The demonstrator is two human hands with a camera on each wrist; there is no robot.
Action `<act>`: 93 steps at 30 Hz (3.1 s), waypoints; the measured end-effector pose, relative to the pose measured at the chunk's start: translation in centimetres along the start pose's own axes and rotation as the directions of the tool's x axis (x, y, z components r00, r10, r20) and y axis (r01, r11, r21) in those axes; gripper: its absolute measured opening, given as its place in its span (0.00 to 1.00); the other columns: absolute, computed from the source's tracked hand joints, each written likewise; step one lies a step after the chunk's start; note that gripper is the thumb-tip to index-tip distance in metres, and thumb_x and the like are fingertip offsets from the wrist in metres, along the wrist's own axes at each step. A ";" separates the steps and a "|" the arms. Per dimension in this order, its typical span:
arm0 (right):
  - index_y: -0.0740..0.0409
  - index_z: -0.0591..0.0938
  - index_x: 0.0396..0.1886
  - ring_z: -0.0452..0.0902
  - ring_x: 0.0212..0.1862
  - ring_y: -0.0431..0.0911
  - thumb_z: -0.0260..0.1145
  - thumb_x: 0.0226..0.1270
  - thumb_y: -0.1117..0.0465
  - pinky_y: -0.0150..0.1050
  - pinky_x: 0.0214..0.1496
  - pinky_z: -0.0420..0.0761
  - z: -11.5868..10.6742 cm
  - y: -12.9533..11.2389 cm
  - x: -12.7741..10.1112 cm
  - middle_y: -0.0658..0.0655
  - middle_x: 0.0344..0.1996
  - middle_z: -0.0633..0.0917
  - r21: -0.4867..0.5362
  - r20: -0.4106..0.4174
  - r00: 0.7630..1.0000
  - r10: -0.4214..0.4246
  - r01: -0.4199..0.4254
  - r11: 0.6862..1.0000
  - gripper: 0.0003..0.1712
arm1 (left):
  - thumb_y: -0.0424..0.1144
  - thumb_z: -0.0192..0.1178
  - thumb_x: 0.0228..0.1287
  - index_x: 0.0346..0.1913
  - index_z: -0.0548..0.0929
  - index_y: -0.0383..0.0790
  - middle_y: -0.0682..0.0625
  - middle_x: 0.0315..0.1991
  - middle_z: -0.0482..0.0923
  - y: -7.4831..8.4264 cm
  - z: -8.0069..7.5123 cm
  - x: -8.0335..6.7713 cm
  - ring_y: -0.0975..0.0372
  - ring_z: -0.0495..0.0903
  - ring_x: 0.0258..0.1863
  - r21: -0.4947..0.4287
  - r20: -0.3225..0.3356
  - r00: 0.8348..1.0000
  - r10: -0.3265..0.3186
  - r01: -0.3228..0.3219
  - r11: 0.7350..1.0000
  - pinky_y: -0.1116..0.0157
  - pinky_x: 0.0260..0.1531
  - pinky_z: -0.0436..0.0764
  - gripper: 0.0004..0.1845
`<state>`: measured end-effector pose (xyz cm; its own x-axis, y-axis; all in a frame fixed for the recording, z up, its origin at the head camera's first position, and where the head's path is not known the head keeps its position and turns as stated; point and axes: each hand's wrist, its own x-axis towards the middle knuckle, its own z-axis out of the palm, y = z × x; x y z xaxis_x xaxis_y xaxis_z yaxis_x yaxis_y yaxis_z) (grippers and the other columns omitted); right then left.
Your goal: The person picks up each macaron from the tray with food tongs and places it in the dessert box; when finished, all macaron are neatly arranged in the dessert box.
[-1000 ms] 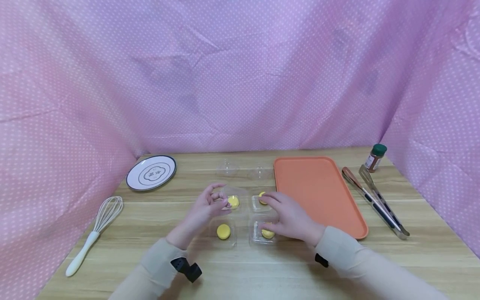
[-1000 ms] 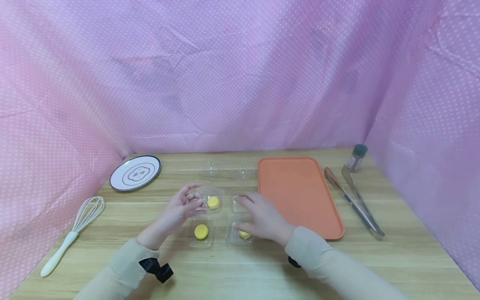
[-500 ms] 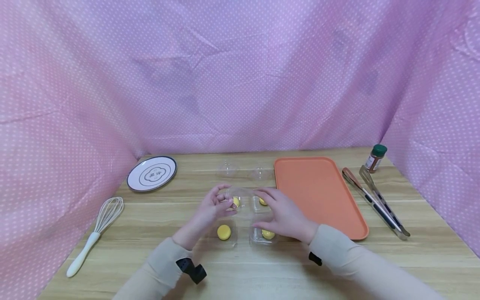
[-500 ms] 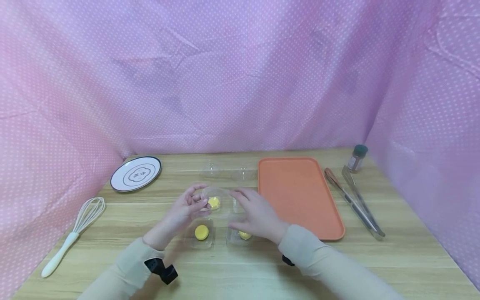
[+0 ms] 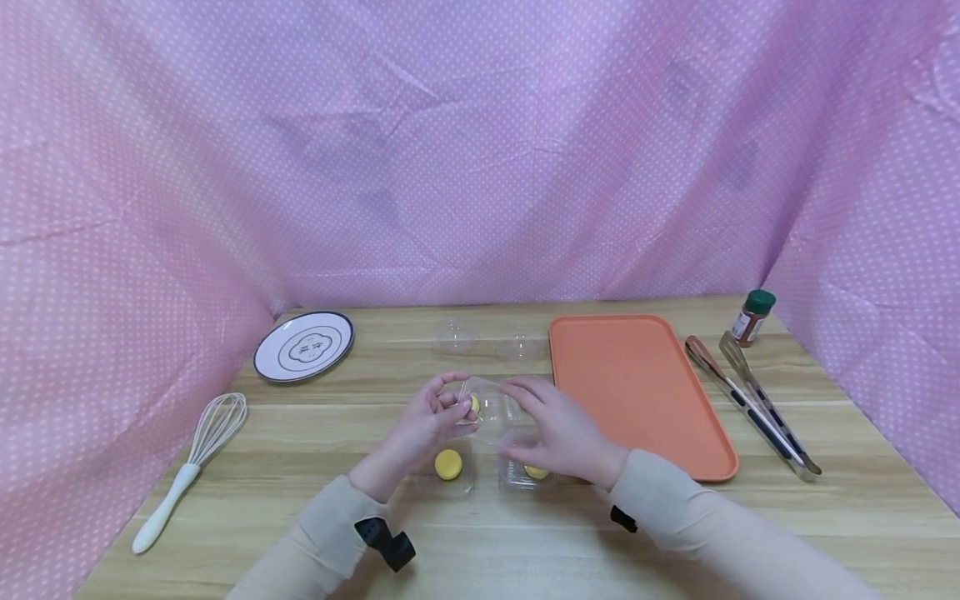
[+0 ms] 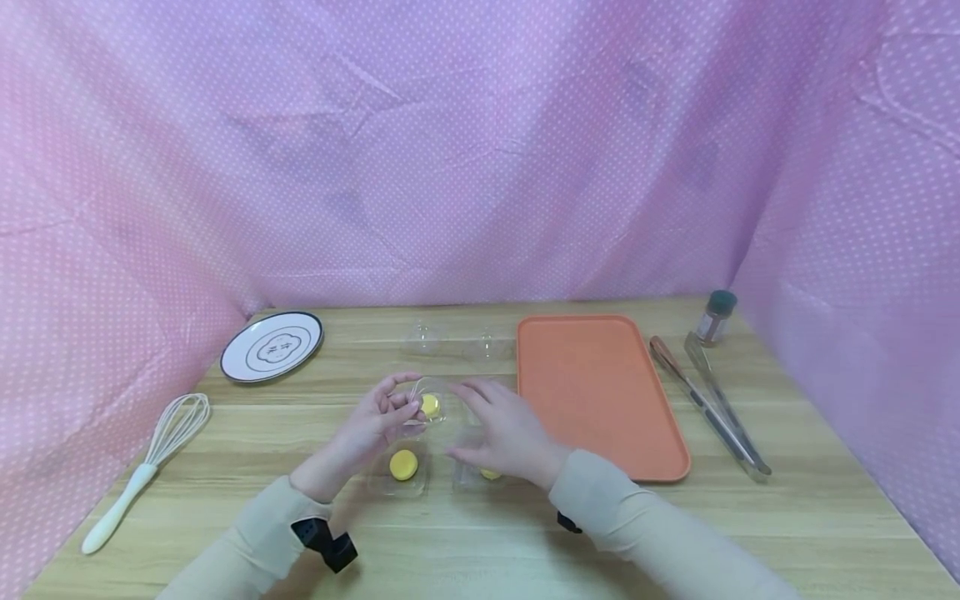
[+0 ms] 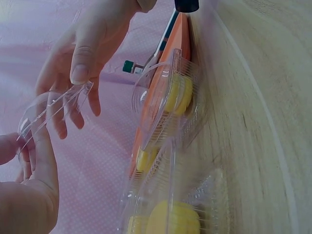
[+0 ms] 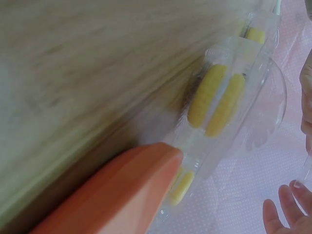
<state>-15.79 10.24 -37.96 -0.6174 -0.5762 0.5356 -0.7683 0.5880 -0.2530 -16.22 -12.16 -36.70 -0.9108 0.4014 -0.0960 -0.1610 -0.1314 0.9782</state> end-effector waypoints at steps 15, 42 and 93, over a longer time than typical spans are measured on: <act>0.59 0.75 0.58 0.75 0.56 0.49 0.76 0.42 0.45 0.46 0.57 0.78 0.4 -0.2 0.1 0.57 0.54 0.79 -0.066 -0.009 0.998 -0.056 0.056 0.996 0.43 | 0.32 0.60 0.63 0.62 0.68 0.29 0.38 0.47 0.77 -0.5 -0.3 -0.4 0.57 0.80 0.44 0.465 -0.039 0.987 0.158 -0.122 0.877 0.68 0.41 0.82 0.25; 0.58 0.76 0.56 0.76 0.55 0.49 0.75 0.42 0.43 0.48 0.63 0.74 2.0 -2.7 1.4 0.55 0.51 0.82 -0.070 0.109 0.991 -0.081 0.089 0.994 0.41 | 0.45 0.77 0.41 0.65 0.68 0.32 0.40 0.65 0.67 -0.7 -3.5 -3.4 0.47 0.66 0.65 0.896 0.252 0.929 0.270 -0.329 0.299 0.47 0.63 0.68 0.47; 0.58 0.71 0.63 0.74 0.59 0.50 0.69 0.56 0.44 0.44 0.62 0.75 4.4 -5.6 2.6 0.57 0.57 0.78 -0.177 0.476 0.873 0.109 -0.026 0.984 0.39 | 0.45 0.75 0.43 0.64 0.69 0.30 0.40 0.62 0.71 -2.6 -5.9 -4.8 0.50 0.73 0.59 0.917 0.181 0.980 0.081 -0.198 0.347 0.50 0.62 0.71 0.44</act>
<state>-13.81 2.94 -38.65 -0.7028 -0.7091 0.0565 -0.7099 0.6940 -0.1200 -13.68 -19.06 -39.86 -0.8372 0.5466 0.0186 0.4728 0.7062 0.5270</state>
